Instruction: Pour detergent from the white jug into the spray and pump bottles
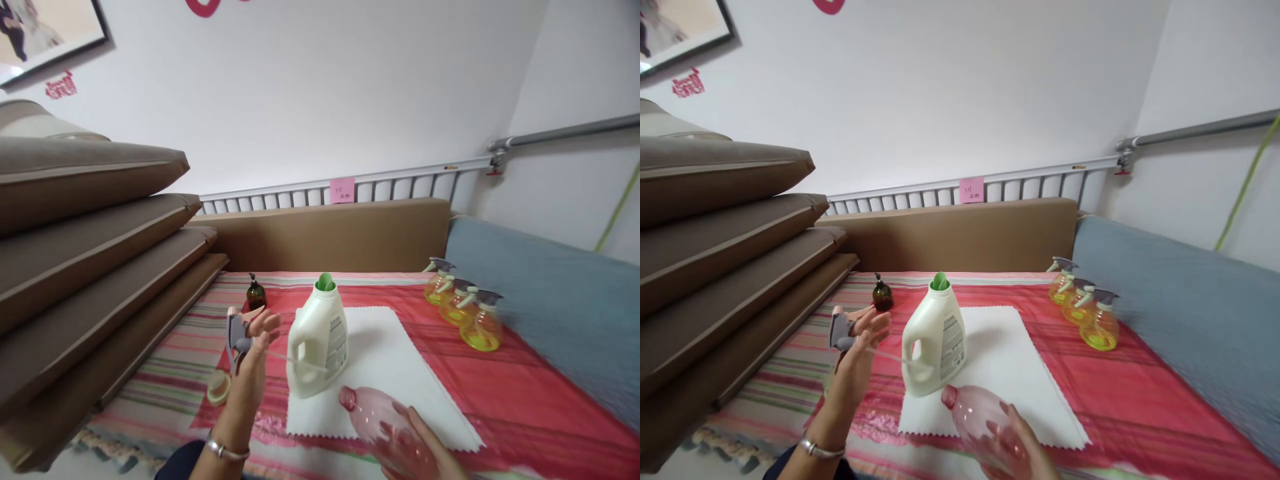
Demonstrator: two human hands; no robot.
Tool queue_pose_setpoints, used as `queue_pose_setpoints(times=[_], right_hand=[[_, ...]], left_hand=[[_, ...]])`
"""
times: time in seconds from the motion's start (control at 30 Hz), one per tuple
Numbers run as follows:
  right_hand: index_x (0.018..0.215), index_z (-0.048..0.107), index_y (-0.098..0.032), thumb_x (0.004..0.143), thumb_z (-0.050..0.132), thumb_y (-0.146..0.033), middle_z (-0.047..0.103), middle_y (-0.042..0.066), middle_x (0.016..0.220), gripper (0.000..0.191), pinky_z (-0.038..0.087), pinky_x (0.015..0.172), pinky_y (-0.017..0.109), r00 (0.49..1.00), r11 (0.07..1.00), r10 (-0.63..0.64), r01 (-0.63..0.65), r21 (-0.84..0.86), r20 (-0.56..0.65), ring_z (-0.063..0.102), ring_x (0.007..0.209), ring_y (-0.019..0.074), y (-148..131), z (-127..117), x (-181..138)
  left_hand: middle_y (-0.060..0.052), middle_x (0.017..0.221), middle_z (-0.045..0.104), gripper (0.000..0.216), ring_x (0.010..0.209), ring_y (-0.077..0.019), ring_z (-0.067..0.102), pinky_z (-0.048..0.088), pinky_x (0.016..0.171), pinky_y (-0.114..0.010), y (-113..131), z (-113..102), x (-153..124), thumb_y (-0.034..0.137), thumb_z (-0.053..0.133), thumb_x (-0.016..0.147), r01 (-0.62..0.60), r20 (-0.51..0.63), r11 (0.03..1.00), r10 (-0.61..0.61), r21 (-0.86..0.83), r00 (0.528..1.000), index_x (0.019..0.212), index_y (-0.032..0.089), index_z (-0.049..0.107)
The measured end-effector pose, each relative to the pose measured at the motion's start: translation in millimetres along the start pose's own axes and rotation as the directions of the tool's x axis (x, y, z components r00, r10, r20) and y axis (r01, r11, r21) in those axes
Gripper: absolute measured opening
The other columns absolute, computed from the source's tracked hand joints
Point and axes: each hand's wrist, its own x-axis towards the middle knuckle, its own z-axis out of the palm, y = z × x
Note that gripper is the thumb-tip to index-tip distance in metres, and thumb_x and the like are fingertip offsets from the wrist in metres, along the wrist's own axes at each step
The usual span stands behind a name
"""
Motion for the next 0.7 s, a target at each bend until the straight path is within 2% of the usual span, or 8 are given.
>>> queue_pose_setpoints(times=[0.17,0.33,0.47,0.57,0.63,0.7], right_hand=[[0.116,0.05,-0.034,0.063,0.073,-0.054,0.067,0.0,0.086,0.061,0.053,0.064,0.037,0.997,0.999,-0.049,0.048,-0.019,-0.052,0.068,0.077,0.0241,4.9,22.9,-5.1],[0.112,0.05,-0.032,0.069,0.07,-0.051,0.065,-0.003,0.078,0.052,0.052,0.064,0.033,0.996,0.996,-0.09,0.089,-0.03,-0.009,0.067,0.076,0.0217,5.1,40.2,-21.5],[0.115,0.048,-0.03,0.072,0.067,-0.051,0.066,0.0,0.087,0.051,0.052,0.065,0.034,0.995,0.996,-0.088,0.089,-0.026,0.053,0.066,0.082,0.022,12.4,64.0,-31.7],[0.118,0.046,-0.031,0.072,0.064,-0.057,0.064,0.002,0.092,0.057,0.053,0.064,0.036,0.993,0.995,-0.092,0.094,-0.027,0.074,0.064,0.08,0.0218,25.6,84.2,-35.2],[0.122,0.043,-0.034,0.07,0.062,-0.062,0.06,0.005,0.107,0.063,0.053,0.067,0.041,0.99,0.993,-0.106,0.11,-0.046,0.093,0.062,0.088,0.0239,34.9,93.0,-37.3],[0.129,0.036,-0.039,0.063,0.065,-0.066,0.049,0.008,0.128,0.076,0.053,0.069,0.045,0.983,0.985,-0.14,0.15,-0.088,0.115,0.058,0.102,0.0284,42.8,95.8,-40.7]], left_hand=[[-0.012,0.112,0.065,0.044,0.107,-0.0286,0.057,0.044,0.087,-0.04,15.5,0.0,-5.1,0.04,0.064,0.073,0.017,0.094,1.0,-0.016,-0.014,0.995,0.112,0.019,0.06],[-0.012,0.11,0.066,0.042,0.106,-0.0298,0.057,0.044,0.087,-0.042,22.1,8.1,-17.6,0.039,0.067,0.071,0.008,0.135,1.0,-0.007,-0.012,0.991,0.107,0.019,0.063],[-0.011,0.105,0.068,0.045,0.101,-0.0306,0.06,0.046,0.085,-0.044,16.0,24.4,-36.0,0.038,0.069,0.07,0.014,0.157,1.0,-0.015,0.006,0.988,0.11,0.02,0.06],[-0.011,0.1,0.07,0.05,0.095,-0.0303,0.063,0.049,0.08,-0.043,7.3,34.8,-50.2,0.042,0.071,0.068,0.034,0.208,0.999,-0.034,0.003,0.978,0.111,0.021,0.059],[-0.011,0.1,0.07,0.045,0.093,-0.0297,0.064,0.049,0.079,-0.042,4.9,35.8,-55.8,0.044,0.069,0.07,0.044,0.217,0.999,-0.041,-0.009,0.975,0.108,0.021,0.061],[-0.01,0.1,0.07,0.036,0.093,-0.0278,0.064,0.049,0.082,-0.041,7.6,31.8,-57.1,0.043,0.065,0.075,0.062,0.211,0.998,-0.054,-0.03,0.976,0.103,0.02,0.063]])
